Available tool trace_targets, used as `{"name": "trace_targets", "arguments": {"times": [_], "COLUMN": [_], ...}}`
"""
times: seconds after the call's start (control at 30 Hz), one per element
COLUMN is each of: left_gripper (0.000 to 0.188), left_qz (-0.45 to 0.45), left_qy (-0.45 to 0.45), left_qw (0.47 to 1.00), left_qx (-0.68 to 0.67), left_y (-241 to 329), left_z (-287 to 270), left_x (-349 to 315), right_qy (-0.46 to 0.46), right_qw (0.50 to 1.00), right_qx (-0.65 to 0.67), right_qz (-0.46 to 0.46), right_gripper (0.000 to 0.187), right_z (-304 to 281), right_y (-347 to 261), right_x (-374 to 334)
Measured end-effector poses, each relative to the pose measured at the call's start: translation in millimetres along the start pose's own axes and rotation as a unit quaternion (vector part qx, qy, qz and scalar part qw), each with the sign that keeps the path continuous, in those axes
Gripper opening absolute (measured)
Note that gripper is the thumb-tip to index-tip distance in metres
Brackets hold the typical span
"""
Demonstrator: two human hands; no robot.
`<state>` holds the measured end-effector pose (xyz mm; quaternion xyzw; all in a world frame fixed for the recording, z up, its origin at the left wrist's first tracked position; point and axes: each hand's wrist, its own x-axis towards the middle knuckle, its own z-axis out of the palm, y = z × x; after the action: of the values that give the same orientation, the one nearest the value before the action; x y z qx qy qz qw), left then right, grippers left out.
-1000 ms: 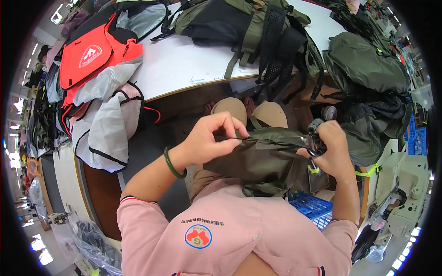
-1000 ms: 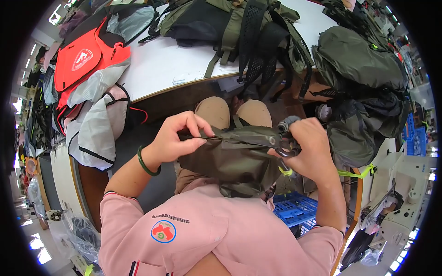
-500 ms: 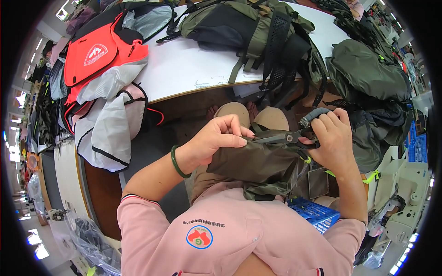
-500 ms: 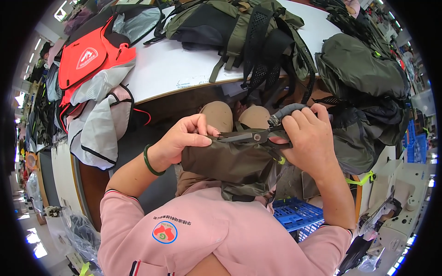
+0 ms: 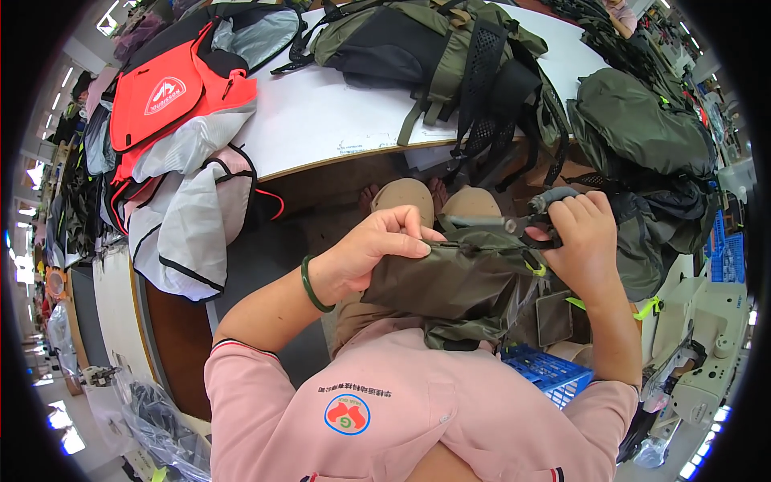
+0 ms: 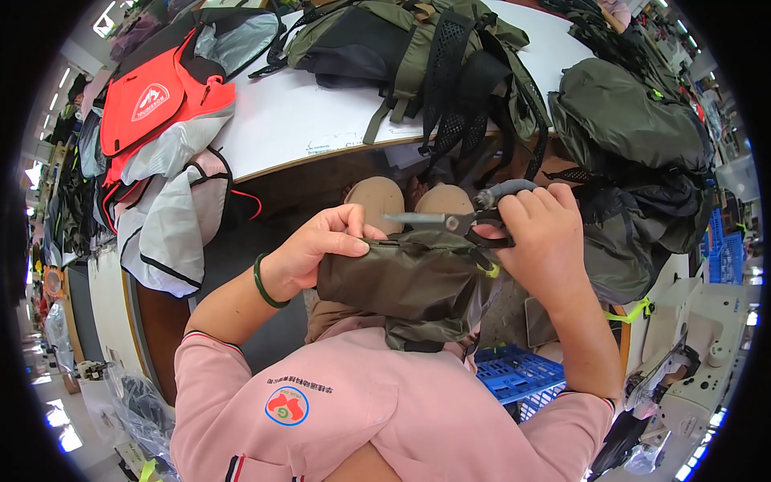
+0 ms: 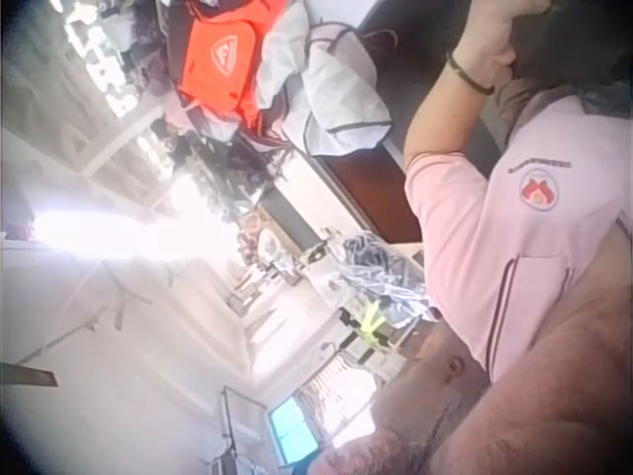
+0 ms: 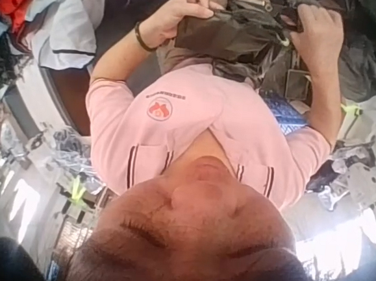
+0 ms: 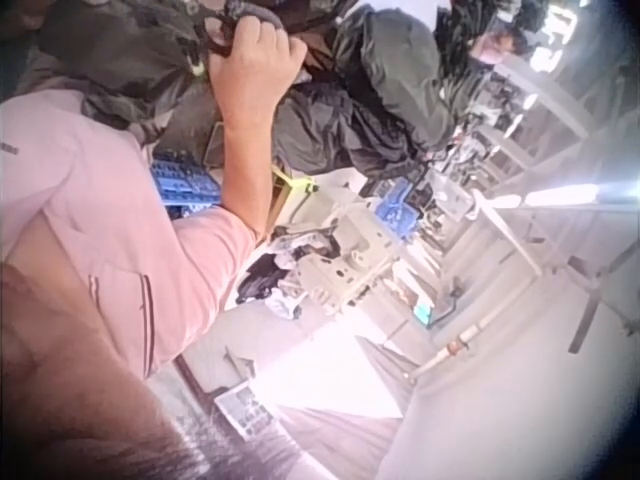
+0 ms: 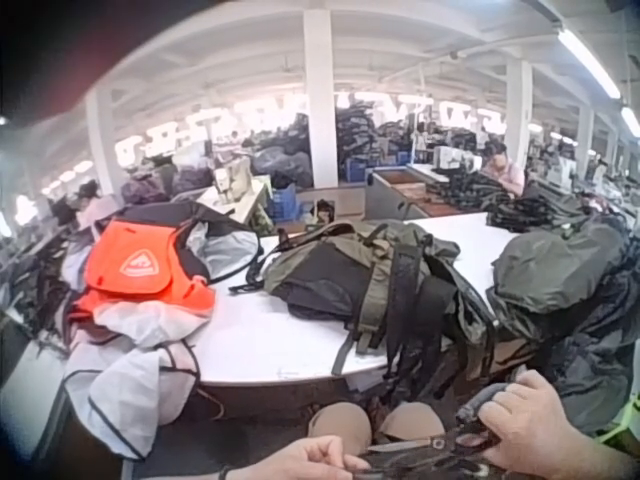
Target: Trim excess fabric and threads from a backpack component using scissors.
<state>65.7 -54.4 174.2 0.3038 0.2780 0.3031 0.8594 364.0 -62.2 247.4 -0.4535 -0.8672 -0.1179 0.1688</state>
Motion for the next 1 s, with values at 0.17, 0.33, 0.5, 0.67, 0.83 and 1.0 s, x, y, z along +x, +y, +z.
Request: {"name": "trace_targets", "arguments": {"times": [0.17,0.33,0.5,0.67,0.83,1.0], "left_gripper": [0.018,0.018,0.019,0.019,0.019,0.019], "left_qz": [0.008,0.013,0.01,0.003,-0.001,-0.003], "left_qy": [-0.014,-0.012,-0.014,-0.03,-0.036,-0.039], "left_qw": [1.0,0.999,0.998,0.997,0.998,0.998], "left_qx": [0.011,0.041,0.057,0.068,0.056,0.054], "left_y": [4.2,1.2,0.5,1.0,-0.2,1.1], "left_z": [0.1,-3.4,-4.8,-5.0,-5.7,-3.8], "left_x": [-3.8,-3.0,-3.3,-4.3,-4.1,-4.7], "right_qy": [-0.16,-0.209,-0.237,-0.255,-0.233,-0.222], "right_qw": [0.967,0.949,0.941,0.929,0.941,0.948], "right_qx": [0.188,0.234,0.241,0.268,0.245,0.227], "right_qz": [0.055,0.046,0.032,0.018,0.008,0.008], "right_gripper": [0.045,0.048,0.05,0.046,0.048,0.048], "right_z": [-7.0,0.5,0.9,0.7,3.1,5.6], "right_y": [3.5,2.1,3.7,4.7,3.8,6.7], "right_x": [-3.6,-8.0,-7.2,-4.9,-6.2,-11.3]}}
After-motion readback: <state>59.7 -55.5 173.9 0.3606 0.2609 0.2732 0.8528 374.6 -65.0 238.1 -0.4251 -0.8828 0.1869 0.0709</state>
